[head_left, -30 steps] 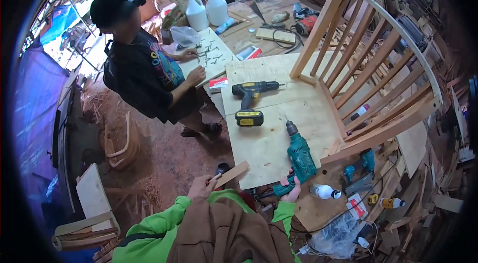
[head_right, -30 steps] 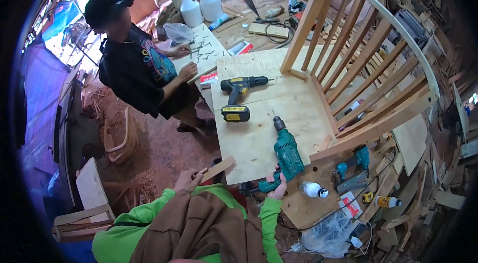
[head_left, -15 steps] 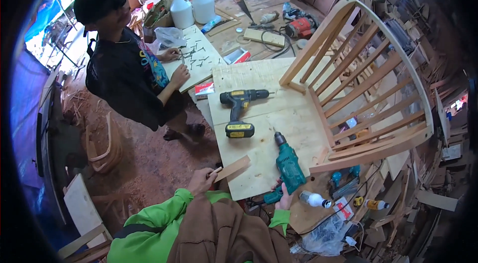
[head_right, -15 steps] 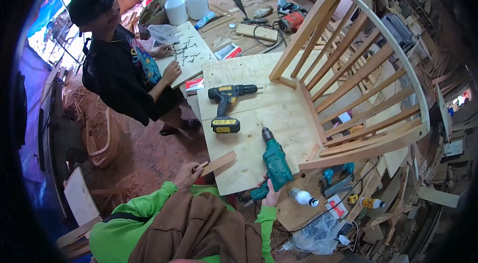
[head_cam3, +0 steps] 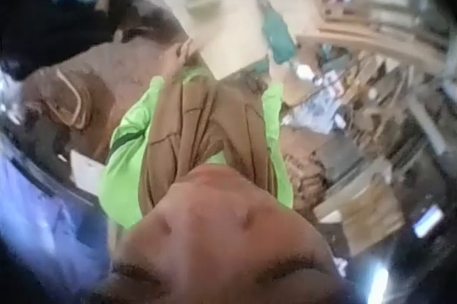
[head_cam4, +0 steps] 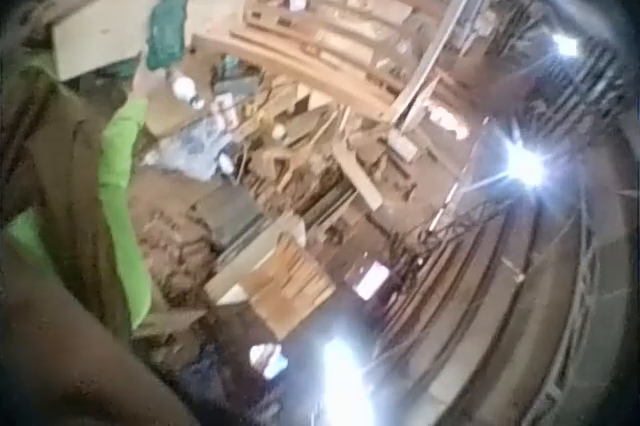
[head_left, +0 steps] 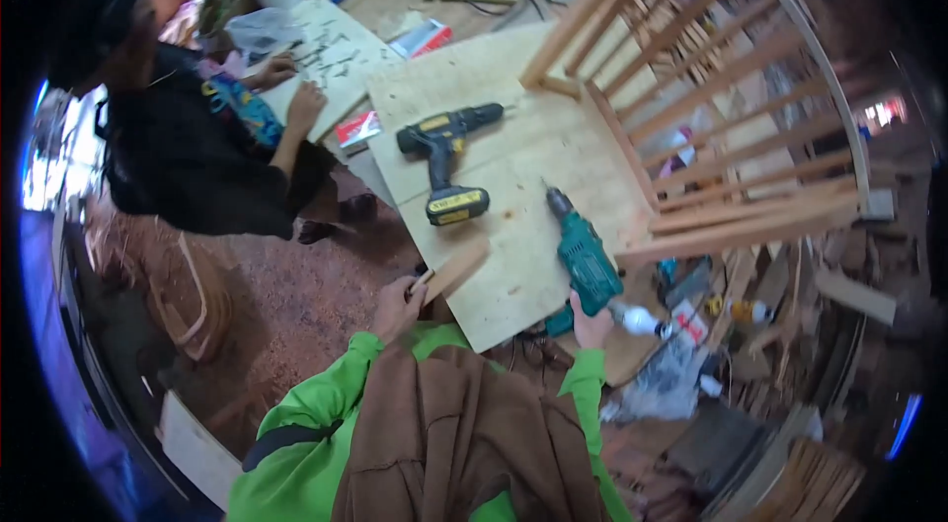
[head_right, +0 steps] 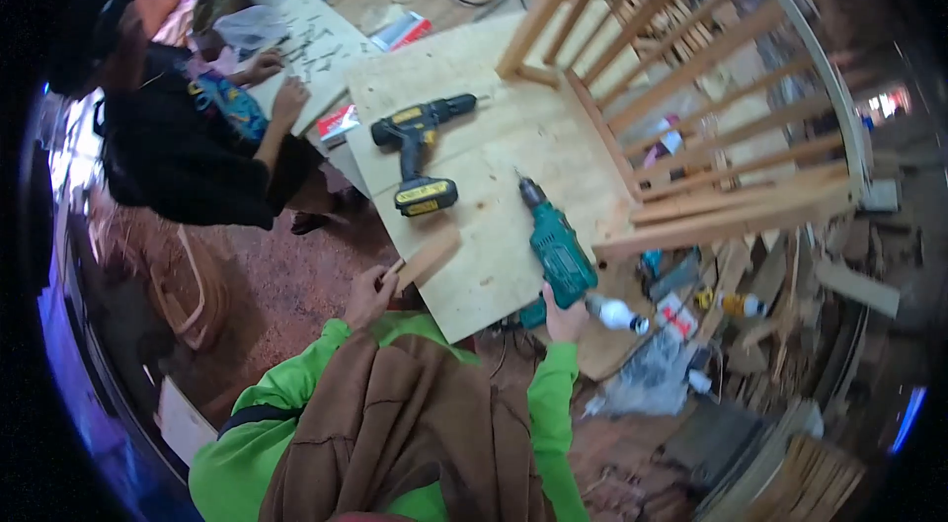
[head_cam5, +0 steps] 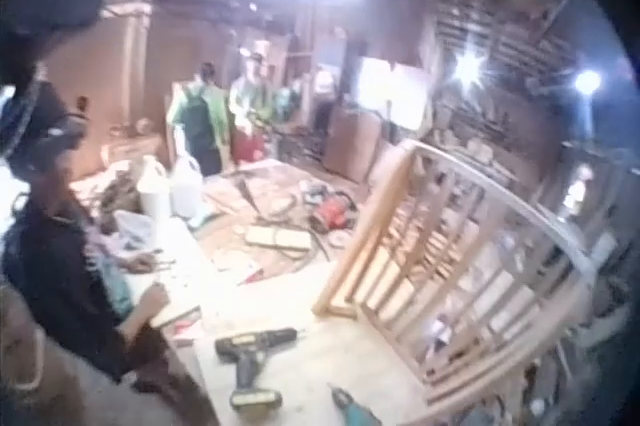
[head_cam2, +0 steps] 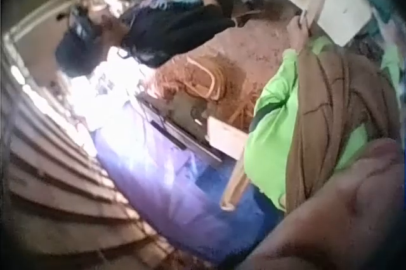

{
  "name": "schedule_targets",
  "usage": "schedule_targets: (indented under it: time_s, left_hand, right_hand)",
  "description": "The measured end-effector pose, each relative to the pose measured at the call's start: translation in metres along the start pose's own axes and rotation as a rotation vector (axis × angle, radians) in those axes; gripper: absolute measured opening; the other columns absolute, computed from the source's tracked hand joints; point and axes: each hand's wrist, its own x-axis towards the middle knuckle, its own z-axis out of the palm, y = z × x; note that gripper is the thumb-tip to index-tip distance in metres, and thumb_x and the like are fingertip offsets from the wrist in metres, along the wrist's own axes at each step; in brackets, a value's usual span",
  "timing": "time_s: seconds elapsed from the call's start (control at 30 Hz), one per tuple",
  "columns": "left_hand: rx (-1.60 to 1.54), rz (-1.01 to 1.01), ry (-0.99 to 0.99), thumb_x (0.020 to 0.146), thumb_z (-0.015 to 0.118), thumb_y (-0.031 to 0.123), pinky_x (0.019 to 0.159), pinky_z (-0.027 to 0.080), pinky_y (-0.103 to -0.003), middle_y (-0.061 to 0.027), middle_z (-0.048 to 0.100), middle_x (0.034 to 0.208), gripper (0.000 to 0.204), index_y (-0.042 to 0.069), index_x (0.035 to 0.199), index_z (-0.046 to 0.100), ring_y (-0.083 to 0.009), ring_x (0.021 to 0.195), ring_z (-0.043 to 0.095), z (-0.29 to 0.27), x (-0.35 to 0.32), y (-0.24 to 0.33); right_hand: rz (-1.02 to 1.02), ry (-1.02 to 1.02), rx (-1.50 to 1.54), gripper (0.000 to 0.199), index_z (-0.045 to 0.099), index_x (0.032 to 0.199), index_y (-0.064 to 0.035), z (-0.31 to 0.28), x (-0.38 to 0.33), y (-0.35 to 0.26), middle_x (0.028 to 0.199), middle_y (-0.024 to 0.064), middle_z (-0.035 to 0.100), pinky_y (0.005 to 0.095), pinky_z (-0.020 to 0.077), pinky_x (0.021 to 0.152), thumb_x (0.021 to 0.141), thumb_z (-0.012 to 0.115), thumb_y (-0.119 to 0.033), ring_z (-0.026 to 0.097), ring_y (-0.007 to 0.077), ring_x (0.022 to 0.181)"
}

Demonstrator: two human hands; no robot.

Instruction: Assembling a wooden chair by drilling components and organizing screws on a workbench.

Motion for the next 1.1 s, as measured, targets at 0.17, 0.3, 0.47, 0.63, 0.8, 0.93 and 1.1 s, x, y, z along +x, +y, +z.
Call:
schedule_targets:
  time_s: [0.17, 0.3, 0.47, 0.63, 0.8, 0.93, 1.1]
  left_hand:
    - [-0.046, 0.055, -0.063, 0.090, 0.064, 0.020, 0.065, 0.050, -0.040, -0.0204, 0.066, 0.082, 0.023, -0.001, 0.096, 0.068, -0.0334, 0.070, 0.065, 0.014, 0.028, -0.026]
    - [-0.043, 0.148, -0.121, 0.091, 0.063, 0.018, 0.065, 0.050, -0.040, -0.0204, 0.065, 0.082, 0.022, -0.003, 0.096, 0.068, -0.0345, 0.071, 0.065, 0.010, 0.031, -0.014]
    - [-0.119, 0.224, -0.210, 0.090, 0.065, 0.015, 0.063, 0.049, -0.037, -0.0166, 0.063, 0.077, 0.018, -0.002, 0.093, 0.068, -0.0274, 0.066, 0.063, -0.003, 0.036, 0.009]
    - [-0.200, 0.431, -0.320, 0.090, 0.066, 0.014, 0.059, 0.047, -0.036, -0.0148, 0.061, 0.074, 0.016, -0.001, 0.095, 0.069, -0.0241, 0.062, 0.060, -0.012, 0.021, 0.050]
    - [-0.017, 0.694, -0.284, 0.091, 0.065, 0.014, 0.059, 0.044, -0.040, -0.0156, 0.054, 0.071, 0.016, 0.001, 0.100, 0.069, -0.0315, 0.065, 0.055, -0.049, 0.048, 0.108]
    - [-0.082, 0.879, -0.223, 0.091, 0.064, 0.008, 0.059, 0.041, -0.040, -0.0161, 0.054, 0.075, 0.018, -0.002, 0.105, 0.066, -0.0305, 0.067, 0.053, -0.088, 0.056, 0.185]
    - [-0.103, 0.896, -0.265, 0.088, 0.065, 0.005, 0.061, 0.042, -0.040, -0.0148, 0.053, 0.077, 0.015, -0.003, 0.101, 0.066, -0.0298, 0.069, 0.053, -0.089, 0.047, 0.197]
  right_hand:
    - [0.064, 0.072, 0.028, 0.077, 0.055, 0.125, 0.0062, 0.000, -0.008, -0.015, 0.113, 0.0285, 0.065, 0.0472, 0.0484, 0.092, 0.078, 0.077, -0.051, 0.062, 0.0446, 0.107]
    - [-0.074, 0.288, -0.361, 0.060, 0.053, 0.127, 0.0031, 0.011, -0.027, 0.006, 0.115, 0.0239, 0.062, 0.0455, 0.0482, 0.092, 0.083, 0.075, -0.032, 0.059, 0.0418, 0.108]
    - [-0.095, 0.106, -0.045, 0.062, 0.046, 0.129, 0.0088, 0.011, -0.089, -0.096, 0.116, 0.0220, 0.053, 0.0418, 0.0496, 0.086, 0.085, 0.074, -0.025, 0.060, 0.0337, 0.100]
    - [-0.047, -0.150, 0.784, 0.038, 0.050, 0.122, 0.0073, 0.066, -0.096, -0.156, 0.115, 0.0188, 0.063, 0.0290, 0.0545, 0.079, 0.097, 0.062, -0.018, 0.067, 0.0194, 0.095]
    - [-0.253, -0.006, 0.490, 0.015, 0.058, 0.107, 0.0041, 0.023, -0.094, -0.234, 0.092, 0.0135, 0.071, 0.0283, 0.0549, 0.065, 0.097, 0.055, -0.007, 0.068, 0.0174, 0.075]
    - [-0.357, -0.028, 0.319, 0.018, 0.059, 0.110, 0.0026, -0.008, -0.106, -0.263, 0.089, 0.0168, 0.069, 0.0342, 0.0524, 0.060, 0.095, 0.054, -0.005, 0.067, 0.0265, 0.069]
    - [-0.422, -0.013, 0.338, 0.027, 0.056, 0.120, 0.0038, -0.005, -0.122, -0.272, 0.097, 0.0172, 0.070, 0.0340, 0.0541, 0.065, 0.096, 0.054, -0.006, 0.069, 0.0275, 0.075]
